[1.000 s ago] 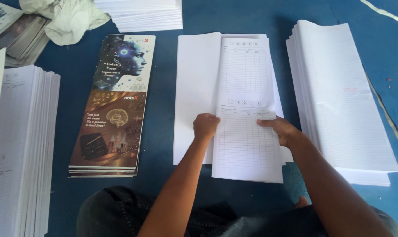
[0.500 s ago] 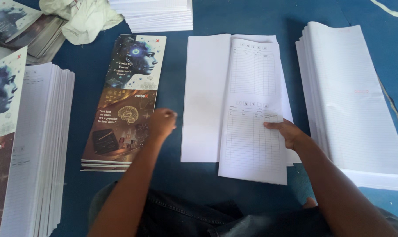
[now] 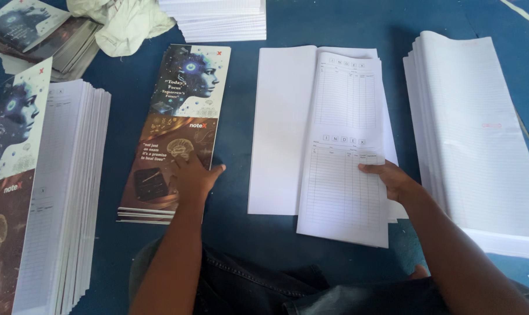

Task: The person assembles notebooks by inserting a stack of lined paper into a printed cover. They place the cover on the floor, open it, insert the paper stack, and then close the cover to form a complete notebook. This process is repeated multiple times.

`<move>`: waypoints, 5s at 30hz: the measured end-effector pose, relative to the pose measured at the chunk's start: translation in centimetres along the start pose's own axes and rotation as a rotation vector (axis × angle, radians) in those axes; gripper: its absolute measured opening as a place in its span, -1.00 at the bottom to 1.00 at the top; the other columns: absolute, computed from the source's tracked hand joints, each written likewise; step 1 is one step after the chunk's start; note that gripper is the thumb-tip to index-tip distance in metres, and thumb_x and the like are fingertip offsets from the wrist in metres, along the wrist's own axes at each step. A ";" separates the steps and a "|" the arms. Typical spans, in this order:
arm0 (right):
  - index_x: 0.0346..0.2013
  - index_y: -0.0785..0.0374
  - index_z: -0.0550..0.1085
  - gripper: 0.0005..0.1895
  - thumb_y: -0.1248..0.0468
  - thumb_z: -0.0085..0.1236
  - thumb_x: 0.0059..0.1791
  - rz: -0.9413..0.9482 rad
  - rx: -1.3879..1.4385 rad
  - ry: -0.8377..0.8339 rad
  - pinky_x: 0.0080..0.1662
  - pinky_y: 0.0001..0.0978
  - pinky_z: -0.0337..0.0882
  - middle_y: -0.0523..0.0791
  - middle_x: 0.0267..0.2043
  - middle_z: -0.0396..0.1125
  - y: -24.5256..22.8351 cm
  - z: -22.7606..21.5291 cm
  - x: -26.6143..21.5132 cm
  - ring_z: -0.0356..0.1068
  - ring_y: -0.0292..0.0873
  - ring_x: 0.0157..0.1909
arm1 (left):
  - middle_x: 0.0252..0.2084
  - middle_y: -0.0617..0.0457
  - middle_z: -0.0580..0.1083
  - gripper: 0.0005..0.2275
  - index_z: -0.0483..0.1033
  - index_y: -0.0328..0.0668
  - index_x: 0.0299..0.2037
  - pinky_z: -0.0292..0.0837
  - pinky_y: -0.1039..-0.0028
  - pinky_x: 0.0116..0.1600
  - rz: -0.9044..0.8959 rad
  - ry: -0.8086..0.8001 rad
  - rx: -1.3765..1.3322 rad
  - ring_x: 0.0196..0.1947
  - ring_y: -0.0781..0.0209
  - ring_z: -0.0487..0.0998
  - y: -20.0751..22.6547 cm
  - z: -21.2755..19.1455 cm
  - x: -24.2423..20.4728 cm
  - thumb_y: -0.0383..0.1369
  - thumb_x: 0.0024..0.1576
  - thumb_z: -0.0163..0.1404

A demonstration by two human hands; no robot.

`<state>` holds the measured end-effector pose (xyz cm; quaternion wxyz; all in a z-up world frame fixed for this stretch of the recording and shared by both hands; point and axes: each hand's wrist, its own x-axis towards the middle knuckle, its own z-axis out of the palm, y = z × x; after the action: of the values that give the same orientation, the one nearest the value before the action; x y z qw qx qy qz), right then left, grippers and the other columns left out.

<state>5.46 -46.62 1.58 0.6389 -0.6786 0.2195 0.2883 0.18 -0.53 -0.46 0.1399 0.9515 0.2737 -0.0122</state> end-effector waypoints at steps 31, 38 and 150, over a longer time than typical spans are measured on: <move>0.39 0.34 0.17 -0.23 0.25 0.16 -0.09 0.031 -0.042 0.040 0.18 0.07 0.45 0.25 0.26 0.29 -0.3 0.4 -0.4 0.36 0.16 0.28 | 0.10 -0.26 0.43 -0.37 0.35 -0.29 0.22 0.51 0.17 0.05 0.464 0.250 0.118 -0.02 -0.19 0.53 2.4 -1.2 -2.5 -0.34 -0.09 0.28; 0.38 0.34 0.19 -0.23 0.26 0.17 -0.11 0.024 -0.028 0.025 0.17 0.07 0.46 0.25 0.26 0.30 -0.3 0.3 -0.4 0.36 0.16 0.28 | 0.27 -0.21 0.28 -0.22 0.18 -0.23 0.38 0.49 0.07 0.10 0.334 0.192 0.171 0.20 -0.20 0.37 3.9 -2.3 -3.4 -0.44 -0.10 0.30; 0.20 0.30 0.33 -0.54 0.42 0.07 -0.01 -0.281 0.052 -0.057 -0.12 -0.25 0.61 0.04 -0.07 0.46 -0.2 2.4 3.0 0.53 -0.13 -0.15 | 0.24 -0.21 0.46 -0.54 0.23 -0.19 0.40 0.43 0.41 0.16 0.178 -0.183 -1.100 0.13 0.08 0.56 14.6 6.3 -5.2 -0.50 0.25 -0.17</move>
<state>7.51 -43.98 -0.31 0.6965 -0.6772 0.1115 0.2094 3.71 -16.78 -2.23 0.6390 0.7528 0.1452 0.0617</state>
